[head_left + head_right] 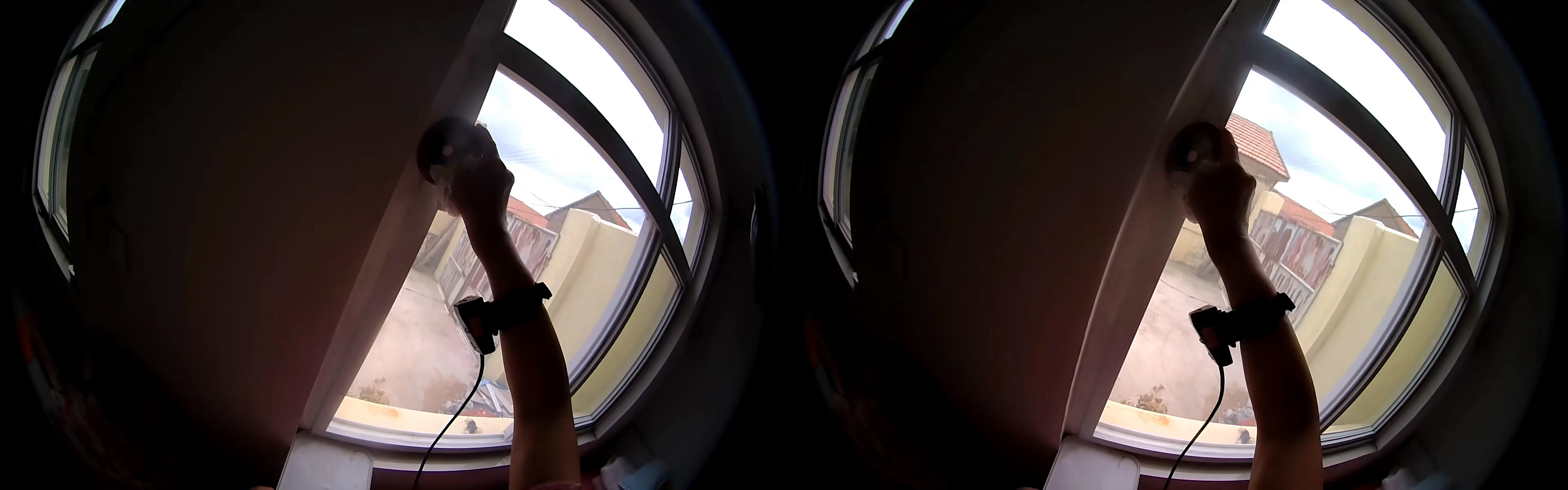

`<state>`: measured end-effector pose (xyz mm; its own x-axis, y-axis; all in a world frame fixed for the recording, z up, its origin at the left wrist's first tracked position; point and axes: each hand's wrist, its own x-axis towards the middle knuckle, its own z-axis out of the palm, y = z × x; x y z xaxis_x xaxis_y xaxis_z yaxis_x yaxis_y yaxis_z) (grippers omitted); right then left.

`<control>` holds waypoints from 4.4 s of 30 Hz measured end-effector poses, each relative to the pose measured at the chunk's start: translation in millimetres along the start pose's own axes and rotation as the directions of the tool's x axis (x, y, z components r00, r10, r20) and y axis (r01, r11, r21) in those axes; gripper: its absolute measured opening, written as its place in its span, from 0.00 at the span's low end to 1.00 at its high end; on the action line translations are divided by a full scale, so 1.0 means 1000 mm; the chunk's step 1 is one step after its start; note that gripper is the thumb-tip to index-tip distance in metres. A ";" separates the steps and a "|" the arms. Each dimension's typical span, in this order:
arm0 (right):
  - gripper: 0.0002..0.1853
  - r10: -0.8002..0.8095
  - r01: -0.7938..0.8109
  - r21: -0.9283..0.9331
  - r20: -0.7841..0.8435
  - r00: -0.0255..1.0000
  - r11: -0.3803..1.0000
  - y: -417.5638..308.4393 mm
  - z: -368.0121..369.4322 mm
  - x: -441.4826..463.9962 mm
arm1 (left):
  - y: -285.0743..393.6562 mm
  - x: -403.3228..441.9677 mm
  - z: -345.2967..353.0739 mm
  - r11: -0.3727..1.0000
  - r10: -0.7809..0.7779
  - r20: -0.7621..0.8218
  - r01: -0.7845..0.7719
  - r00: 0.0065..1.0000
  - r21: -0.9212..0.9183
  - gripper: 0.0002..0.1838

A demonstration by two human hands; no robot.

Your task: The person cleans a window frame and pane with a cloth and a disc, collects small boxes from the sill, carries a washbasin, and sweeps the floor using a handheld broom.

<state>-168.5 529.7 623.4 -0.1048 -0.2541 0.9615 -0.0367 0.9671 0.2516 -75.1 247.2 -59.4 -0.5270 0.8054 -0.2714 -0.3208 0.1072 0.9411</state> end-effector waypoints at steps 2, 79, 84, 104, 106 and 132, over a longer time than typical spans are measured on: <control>0.12 -0.023 0.021 -0.041 -0.053 0.998 0.999 -0.005 0.004 -0.010 | -0.002 0.001 0.000 0.993 0.030 0.031 -0.026 0.999 -0.118 0.17; 0.15 -0.193 -0.520 -0.462 0.850 -0.489 -0.719 -0.128 -0.183 -0.640 | 0.036 -0.039 0.032 0.956 -0.231 -0.177 0.190 0.957 -0.224 0.16; 0.12 -0.141 -0.517 -0.413 0.863 -0.485 -0.750 -0.128 -0.181 -0.640 | 0.054 -0.035 0.037 0.957 -0.273 -0.341 0.218 0.899 -0.192 0.17; 0.12 -0.100 -0.566 -0.391 0.874 -0.475 -0.726 -0.127 -0.178 -0.631 | 0.286 -0.109 0.038 0.547 0.767 -0.641 -0.535 0.011 0.645 0.28; 0.13 -0.085 -0.577 -0.367 0.886 -0.456 -0.730 -0.129 -0.177 -0.627 | 0.304 -0.116 0.042 0.467 0.773 -0.634 -0.664 -0.014 0.584 0.29; 0.13 -0.116 -0.540 -0.396 0.870 -0.479 -0.743 -0.124 -0.179 -0.642 | 0.106 -0.064 0.027 0.982 -0.179 -0.687 0.088 0.705 -0.166 0.15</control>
<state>80.8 574.6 -5.0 -0.8104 0.0020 -0.5859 0.4772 -0.5779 -0.6621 -54.4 222.4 63.1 -0.8542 0.1479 -0.4984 -0.4921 0.0794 0.8669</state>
